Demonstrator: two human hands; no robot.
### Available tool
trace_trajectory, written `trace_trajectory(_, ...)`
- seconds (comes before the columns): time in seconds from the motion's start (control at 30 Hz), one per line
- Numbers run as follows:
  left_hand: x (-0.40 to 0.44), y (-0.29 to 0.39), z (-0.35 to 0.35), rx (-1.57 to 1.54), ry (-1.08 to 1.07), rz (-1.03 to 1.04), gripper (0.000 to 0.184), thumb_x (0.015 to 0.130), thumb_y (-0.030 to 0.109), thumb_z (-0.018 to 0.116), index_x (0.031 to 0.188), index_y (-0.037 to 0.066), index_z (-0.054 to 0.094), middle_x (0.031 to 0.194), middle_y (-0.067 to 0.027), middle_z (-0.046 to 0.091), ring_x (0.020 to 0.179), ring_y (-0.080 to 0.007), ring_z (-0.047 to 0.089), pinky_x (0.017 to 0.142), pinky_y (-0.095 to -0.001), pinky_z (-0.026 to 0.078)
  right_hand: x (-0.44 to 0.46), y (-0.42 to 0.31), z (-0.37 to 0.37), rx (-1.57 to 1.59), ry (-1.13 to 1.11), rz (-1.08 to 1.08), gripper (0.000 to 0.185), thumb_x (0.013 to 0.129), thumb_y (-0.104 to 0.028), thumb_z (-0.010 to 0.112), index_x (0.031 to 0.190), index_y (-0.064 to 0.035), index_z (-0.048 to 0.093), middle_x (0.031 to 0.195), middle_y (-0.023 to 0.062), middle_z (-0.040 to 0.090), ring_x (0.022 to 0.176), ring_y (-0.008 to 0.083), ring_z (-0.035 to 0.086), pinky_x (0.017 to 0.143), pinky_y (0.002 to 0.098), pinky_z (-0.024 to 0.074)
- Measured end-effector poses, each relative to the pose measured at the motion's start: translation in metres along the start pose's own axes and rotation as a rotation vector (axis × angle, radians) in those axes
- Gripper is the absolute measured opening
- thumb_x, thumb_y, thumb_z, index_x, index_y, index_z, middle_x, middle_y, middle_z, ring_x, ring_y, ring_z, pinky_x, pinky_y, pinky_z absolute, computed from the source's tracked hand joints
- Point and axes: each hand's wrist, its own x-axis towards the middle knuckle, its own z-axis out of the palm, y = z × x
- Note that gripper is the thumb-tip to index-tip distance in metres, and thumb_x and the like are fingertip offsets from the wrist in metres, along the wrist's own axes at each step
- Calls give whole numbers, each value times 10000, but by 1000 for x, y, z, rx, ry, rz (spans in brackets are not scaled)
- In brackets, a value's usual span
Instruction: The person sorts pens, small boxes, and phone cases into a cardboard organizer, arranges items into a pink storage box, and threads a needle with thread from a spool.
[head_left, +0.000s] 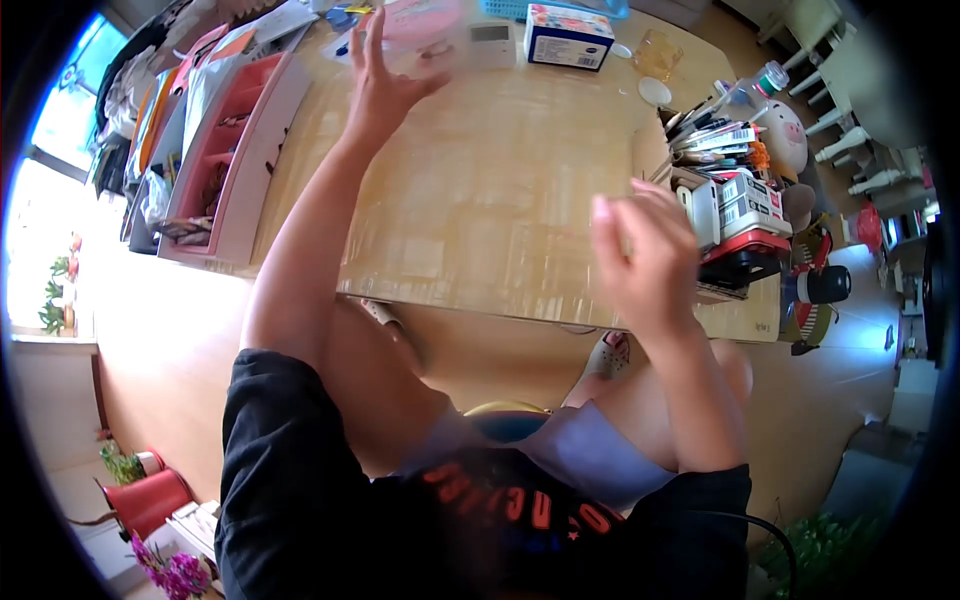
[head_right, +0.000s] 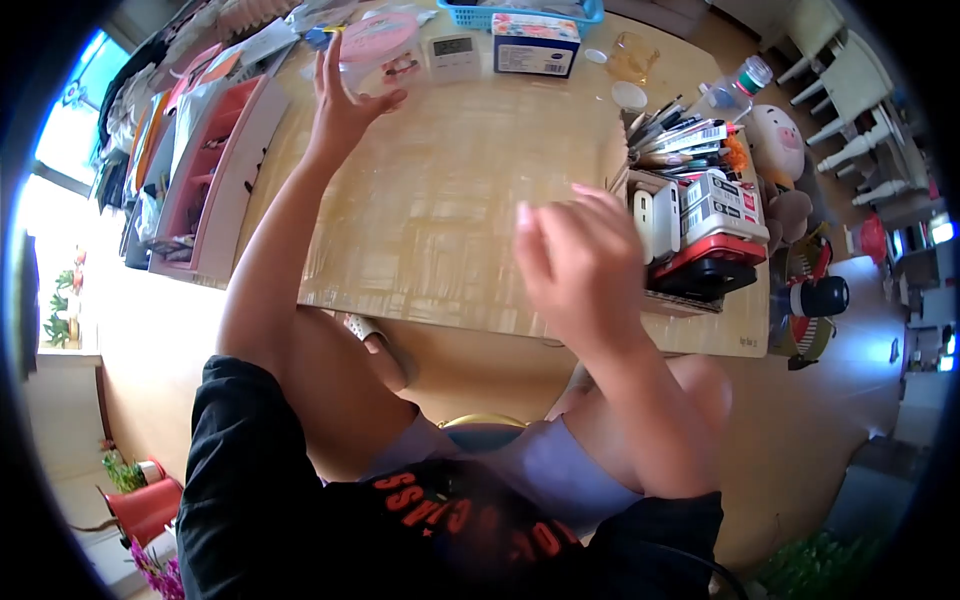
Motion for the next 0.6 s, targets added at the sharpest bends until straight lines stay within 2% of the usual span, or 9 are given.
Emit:
trace_trajectory(0.03,2,-6,0,-48,-13,-12,1151,677,365,968,1573,173,272,1569,-229,305,1446,-391,329,1091,-463,409,1,6,-9,-15,138,-34,262,916,-81,672,695,-14,547,641,143,552,620,349,584,782,467,577)
trace_trajectory(0.13,-6,-19,-2,-171,-50,-67,1033,691,262,974,1499,173,335,1515,-179,389,1332,-335,464,828,-328,587,-5,16,-40,88,269,-102,242,923,-9,558,682,9,540,622,108,538,574,282,562,709,457,575)
trace_trajectory(0.17,-14,-17,5,-123,43,-26,1042,676,293,982,1481,139,339,1453,-173,469,1302,-336,495,900,-378,559,-7,19,-45,109,293,-121,233,921,-3,537,688,13,545,621,99,547,581,265,572,698,454,574)
trace_trajectory(0.27,-29,3,23,99,187,197,1071,668,327,984,1483,102,326,1457,-184,461,1281,-338,511,1004,-436,493,-10,34,-54,157,318,-171,213,900,-6,507,688,5,526,609,76,556,566,237,570,660,442,567)
trace_trajectory(0.3,-30,18,33,-8,166,218,1110,654,355,988,1488,77,311,1447,-200,467,1274,-347,512,1075,-467,424,-12,37,-59,182,292,-176,208,891,-5,504,684,1,520,606,75,554,559,235,565,657,442,567)
trace_trajectory(0.37,-34,48,52,-34,65,185,1095,681,341,970,1515,87,309,1446,-217,470,1319,-354,497,1079,-470,439,-13,39,-67,264,255,-178,196,864,-1,494,668,-19,490,600,69,550,547,229,558,646,444,563)
trace_trajectory(0.47,-28,79,84,-120,-164,134,1047,734,285,929,1546,103,293,1503,-208,442,1334,-368,494,1100,-492,442,-21,42,-64,380,292,-118,184,845,16,513,662,22,506,596,94,523,543,257,552,609,407,537)
trace_trajectory(0.53,-17,82,116,-238,-305,77,1055,743,246,921,1558,98,268,1489,-195,470,1348,-370,488,1106,-478,440,-20,45,-54,377,301,-88,210,837,33,566,646,8,483,594,104,477,516,264,501,538,388,449)
trace_trajectory(0.6,7,87,150,-312,-414,188,1088,781,268,908,1589,143,189,1562,-187,377,1429,-353,413,1159,-489,407,-19,50,-50,374,301,-96,269,828,45,607,626,-21,442,582,100,416,486,264,442,481,386,362)
